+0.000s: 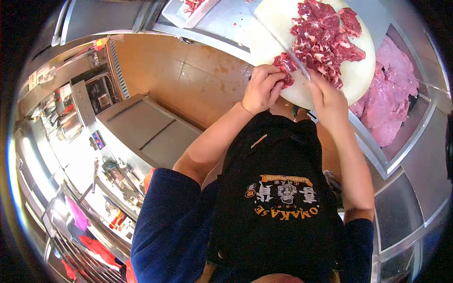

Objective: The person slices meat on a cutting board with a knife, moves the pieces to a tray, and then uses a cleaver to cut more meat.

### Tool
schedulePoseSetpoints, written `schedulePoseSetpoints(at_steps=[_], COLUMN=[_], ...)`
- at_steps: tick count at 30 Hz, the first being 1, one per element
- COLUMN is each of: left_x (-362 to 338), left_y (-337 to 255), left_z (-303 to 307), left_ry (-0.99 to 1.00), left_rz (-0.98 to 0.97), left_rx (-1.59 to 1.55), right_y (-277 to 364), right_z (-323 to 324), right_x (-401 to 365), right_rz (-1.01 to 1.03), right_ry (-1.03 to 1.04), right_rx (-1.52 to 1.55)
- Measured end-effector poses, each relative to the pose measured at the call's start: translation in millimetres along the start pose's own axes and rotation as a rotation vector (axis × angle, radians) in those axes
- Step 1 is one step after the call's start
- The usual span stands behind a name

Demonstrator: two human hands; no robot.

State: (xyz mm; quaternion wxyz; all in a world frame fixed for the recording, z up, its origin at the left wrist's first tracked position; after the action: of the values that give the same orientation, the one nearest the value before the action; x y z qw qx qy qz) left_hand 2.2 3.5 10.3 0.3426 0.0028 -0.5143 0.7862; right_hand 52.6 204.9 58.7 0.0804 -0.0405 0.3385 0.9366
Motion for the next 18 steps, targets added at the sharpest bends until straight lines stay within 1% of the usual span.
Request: schedulePoseSetpoints(at_steps=[2,5,8,9,11,13,15,16,17,18], left_x=[-1,1,0,0,0,1,0,-1,1,3], left_y=[5,1,5,6,9,10,9,7,4,3], left_z=[-6,-7,-9,-9,-9,-9,-7,-7,-8,-7], left_ry=[0.011,0.005,0.012,0.007,-0.001,0.019,0.030,0.029,0.024,0.075], left_rz=[-0.060,-0.044,-0.042,-0.047,-0.054,-0.062,-0.067,-0.071,-0.084,-0.066], left_rx=[-0.013,0.029,0.038,0.031,0.016,-0.008,-0.004,0.004,0.008,0.030], right_y=[-2,1,-2,-3,-5,-4,17,17,17,17], right_z=[12,28,37,33,15,-18,-39,-55,-60,-46], right_x=[-42,-76,-87,-84,-70,-34,19,52,74,80], right_rz=[-0.076,0.032,0.018,0.016,0.010,0.126,0.081,0.062,0.043,-0.033], right_ry=[0.203,0.187,0.244,0.250,0.265,0.060,0.125,0.145,0.157,0.119], right_rx=[-0.089,-0.189,-0.285,-0.269,-0.235,-0.159,-0.168,-0.089,-0.017,-0.047])
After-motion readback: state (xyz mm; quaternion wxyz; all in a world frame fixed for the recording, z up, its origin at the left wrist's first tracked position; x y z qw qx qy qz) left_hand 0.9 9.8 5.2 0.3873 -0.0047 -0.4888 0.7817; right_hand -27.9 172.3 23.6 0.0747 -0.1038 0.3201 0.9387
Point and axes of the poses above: each hand's wrist, its own x-axis towards the middle knuckle, its own z-axis out of the back of the hand, y = z × x, the point moved 5 cm from there along x, towards the middle knuckle, and after that the axes turned 12 degrees about -x, right-handed, at the moved point
